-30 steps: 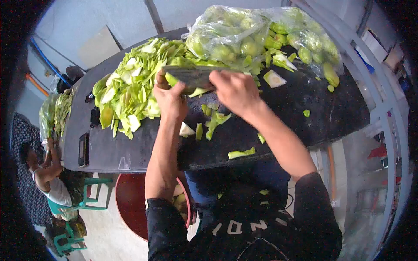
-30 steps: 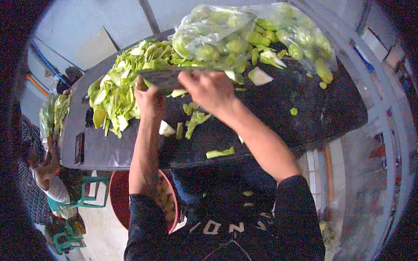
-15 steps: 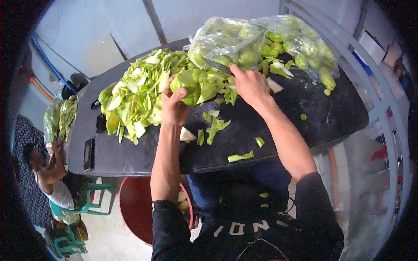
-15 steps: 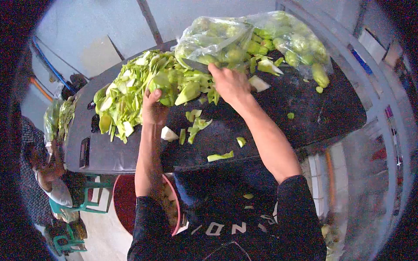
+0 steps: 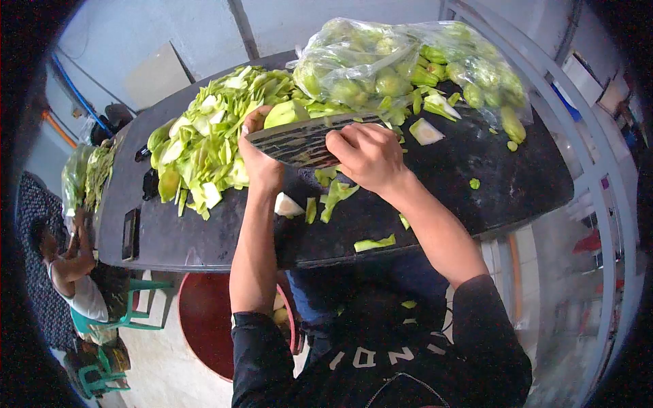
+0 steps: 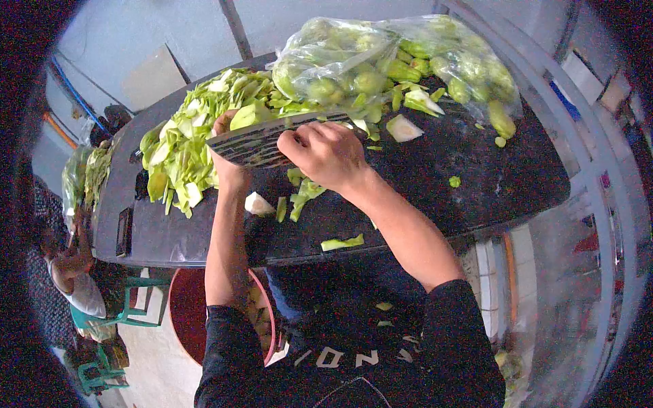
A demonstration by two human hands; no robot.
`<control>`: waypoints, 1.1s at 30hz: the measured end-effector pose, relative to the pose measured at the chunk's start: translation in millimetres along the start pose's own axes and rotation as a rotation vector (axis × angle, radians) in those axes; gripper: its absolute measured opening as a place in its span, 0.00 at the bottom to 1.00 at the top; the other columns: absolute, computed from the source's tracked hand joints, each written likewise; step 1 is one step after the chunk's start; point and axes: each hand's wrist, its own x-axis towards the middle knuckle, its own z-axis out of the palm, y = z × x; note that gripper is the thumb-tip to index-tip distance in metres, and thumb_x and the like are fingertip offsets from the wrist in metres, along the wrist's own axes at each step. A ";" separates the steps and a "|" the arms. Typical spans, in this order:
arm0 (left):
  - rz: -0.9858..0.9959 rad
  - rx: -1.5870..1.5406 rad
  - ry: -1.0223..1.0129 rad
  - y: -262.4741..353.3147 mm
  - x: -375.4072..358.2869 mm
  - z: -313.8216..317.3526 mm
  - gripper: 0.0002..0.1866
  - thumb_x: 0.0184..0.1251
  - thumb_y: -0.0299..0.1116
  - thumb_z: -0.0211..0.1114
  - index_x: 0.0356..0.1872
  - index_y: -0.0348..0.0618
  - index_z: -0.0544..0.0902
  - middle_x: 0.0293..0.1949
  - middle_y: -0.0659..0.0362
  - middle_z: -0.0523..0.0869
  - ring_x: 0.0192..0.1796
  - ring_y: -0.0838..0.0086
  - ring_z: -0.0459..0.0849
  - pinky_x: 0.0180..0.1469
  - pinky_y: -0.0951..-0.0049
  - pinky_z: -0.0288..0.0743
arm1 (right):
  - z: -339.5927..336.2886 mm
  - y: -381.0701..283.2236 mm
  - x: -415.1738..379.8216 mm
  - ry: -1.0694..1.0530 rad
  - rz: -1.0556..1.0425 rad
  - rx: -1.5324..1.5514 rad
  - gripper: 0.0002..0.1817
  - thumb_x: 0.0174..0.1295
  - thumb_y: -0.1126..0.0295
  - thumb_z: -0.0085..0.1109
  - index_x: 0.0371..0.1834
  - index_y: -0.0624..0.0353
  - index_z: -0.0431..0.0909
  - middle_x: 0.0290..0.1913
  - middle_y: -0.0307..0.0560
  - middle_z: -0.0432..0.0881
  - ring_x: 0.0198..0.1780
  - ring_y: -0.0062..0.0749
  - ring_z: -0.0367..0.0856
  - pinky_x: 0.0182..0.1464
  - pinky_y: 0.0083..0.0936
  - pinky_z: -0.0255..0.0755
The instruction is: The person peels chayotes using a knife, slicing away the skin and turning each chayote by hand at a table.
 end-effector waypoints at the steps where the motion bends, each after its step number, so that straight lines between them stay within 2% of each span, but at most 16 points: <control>1: -0.001 0.000 0.000 -0.9 0.0 0.1 0.23 0.55 0.27 0.71 0.52 0.35 0.74 0.47 0.56 0.82 0.50 0.73 0.81 0.56 0.72 0.74 | -0.6 -1.1 0.2 0.000 0.000 0.000 0.07 0.52 0.72 0.59 0.33 0.52 0.72 0.21 0.36 0.73 0.23 0.31 0.80 0.24 0.29 0.76; 3: 0.021 -0.126 0.004 -2.5 1.1 0.6 0.20 0.60 0.26 0.69 0.52 0.36 0.75 0.49 0.55 0.82 0.50 0.72 0.81 0.56 0.72 0.75 | -1.4 -2.3 1.1 0.032 -0.021 0.009 0.07 0.52 0.72 0.58 0.33 0.53 0.72 0.21 0.37 0.74 0.24 0.32 0.81 0.25 0.30 0.76; 7: 0.159 -0.015 -0.035 -8.2 2.8 -3.2 0.19 0.66 0.25 0.64 0.56 0.35 0.72 0.50 0.54 0.81 0.51 0.71 0.81 0.55 0.70 0.76 | -3.3 -3.0 1.6 0.037 -0.018 0.030 0.07 0.51 0.73 0.58 0.33 0.54 0.72 0.22 0.38 0.75 0.25 0.33 0.81 0.25 0.31 0.77; 9: -0.094 -0.246 0.051 -8.1 1.4 -4.7 0.20 0.69 0.24 0.61 0.60 0.38 0.67 0.52 0.54 0.80 0.53 0.69 0.81 0.54 0.67 0.77 | -7.5 -2.6 3.6 0.030 0.028 0.030 0.07 0.50 0.74 0.58 0.33 0.54 0.72 0.23 0.38 0.76 0.25 0.36 0.82 0.26 0.32 0.77; 11: -0.140 -0.237 0.111 -9.3 2.8 -6.6 0.23 0.69 0.23 0.60 0.62 0.40 0.64 0.53 0.53 0.80 0.53 0.66 0.82 0.52 0.65 0.78 | -6.9 -0.7 3.7 0.046 0.057 0.047 0.08 0.50 0.74 0.59 0.34 0.54 0.73 0.23 0.40 0.77 0.25 0.38 0.82 0.26 0.34 0.77; 12: -0.215 -0.336 0.152 -9.4 2.4 -8.4 0.23 0.68 0.23 0.61 0.62 0.41 0.65 0.53 0.53 0.80 0.53 0.65 0.82 0.51 0.65 0.79 | -6.1 0.8 2.5 0.027 0.082 0.026 0.08 0.50 0.74 0.59 0.34 0.54 0.74 0.23 0.41 0.77 0.25 0.38 0.82 0.26 0.35 0.77; 15: -0.355 -0.467 0.208 -15.0 5.7 -12.2 0.21 0.68 0.31 0.62 0.60 0.45 0.69 0.53 0.54 0.79 0.52 0.63 0.81 0.51 0.61 0.77 | -3.6 1.9 2.0 0.005 0.111 0.005 0.08 0.51 0.74 0.59 0.34 0.54 0.74 0.23 0.42 0.78 0.26 0.40 0.82 0.26 0.37 0.76; 17: -0.487 -0.738 0.185 -11.9 3.5 -9.8 0.19 0.67 0.39 0.62 0.56 0.46 0.74 0.53 0.55 0.79 0.53 0.63 0.80 0.55 0.56 0.75 | 0.1 1.2 0.6 -0.046 0.117 0.040 0.08 0.51 0.74 0.59 0.35 0.55 0.73 0.24 0.43 0.78 0.26 0.42 0.82 0.26 0.37 0.77; 18: -0.504 -0.788 0.224 -16.5 4.1 -11.0 0.19 0.70 0.44 0.59 0.55 0.44 0.77 0.51 0.54 0.83 0.54 0.63 0.80 0.62 0.58 0.72 | 2.5 0.0 -0.4 -0.048 0.115 0.039 0.08 0.51 0.74 0.59 0.35 0.55 0.73 0.24 0.43 0.78 0.26 0.42 0.82 0.26 0.37 0.77; 22: -0.589 -0.829 0.240 9.8 2.7 3.5 0.22 0.71 0.45 0.58 0.58 0.42 0.76 0.56 0.52 0.80 0.57 0.59 0.79 0.62 0.56 0.72 | 10.7 -0.7 -5.1 -0.154 0.193 0.080 0.08 0.55 0.75 0.57 0.37 0.56 0.72 0.26 0.48 0.79 0.28 0.47 0.83 0.28 0.41 0.78; 24: -0.660 -0.899 0.197 13.2 1.3 6.5 0.24 0.71 0.47 0.58 0.59 0.41 0.74 0.58 0.51 0.79 0.58 0.57 0.78 0.61 0.52 0.72 | 11.8 0.7 -7.0 -0.189 0.222 0.089 0.07 0.56 0.75 0.56 0.38 0.56 0.72 0.26 0.49 0.79 0.28 0.48 0.83 0.29 0.43 0.79; 26: -0.661 -0.846 0.197 15.7 0.3 10.1 0.26 0.70 0.48 0.57 0.61 0.41 0.73 0.59 0.51 0.78 0.60 0.58 0.78 0.63 0.51 0.71 | 11.1 1.7 -8.7 -0.283 0.326 0.087 0.13 0.52 0.77 0.60 0.40 0.57 0.71 0.30 0.51 0.80 0.33 0.51 0.83 0.33 0.42 0.78; 29: -0.643 -0.794 0.212 13.5 -1.1 10.3 0.27 0.70 0.50 0.54 0.61 0.41 0.73 0.60 0.51 0.78 0.62 0.58 0.76 0.65 0.50 0.69 | 11.9 -0.9 -8.8 -0.246 0.285 0.079 0.11 0.52 0.77 0.60 0.39 0.57 0.71 0.29 0.50 0.79 0.31 0.50 0.83 0.31 0.40 0.78; 31: -0.628 -0.798 0.216 10.4 4.3 13.7 0.27 0.70 0.51 0.53 0.60 0.41 0.74 0.59 0.51 0.79 0.61 0.57 0.76 0.65 0.50 0.69 | 10.5 -5.6 -6.3 -0.165 0.168 0.048 0.11 0.52 0.77 0.60 0.38 0.58 0.73 0.27 0.48 0.77 0.29 0.47 0.83 0.28 0.38 0.78; 32: -0.682 -0.775 0.252 9.1 9.1 15.8 0.27 0.70 0.52 0.52 0.58 0.41 0.75 0.57 0.51 0.80 0.59 0.57 0.78 0.63 0.49 0.70 | 11.4 -8.7 -6.3 -0.152 0.126 0.007 0.09 0.52 0.77 0.60 0.37 0.58 0.74 0.26 0.46 0.75 0.27 0.42 0.82 0.27 0.36 0.78; 33: -0.735 -0.749 0.287 7.3 12.7 16.9 0.27 0.69 0.54 0.51 0.56 0.42 0.77 0.54 0.51 0.82 0.57 0.57 0.79 0.61 0.49 0.71 | 11.5 -9.4 -5.2 -0.129 0.054 -0.018 0.07 0.57 0.72 0.55 0.38 0.55 0.72 0.26 0.45 0.75 0.25 0.37 0.83 0.24 0.32 0.78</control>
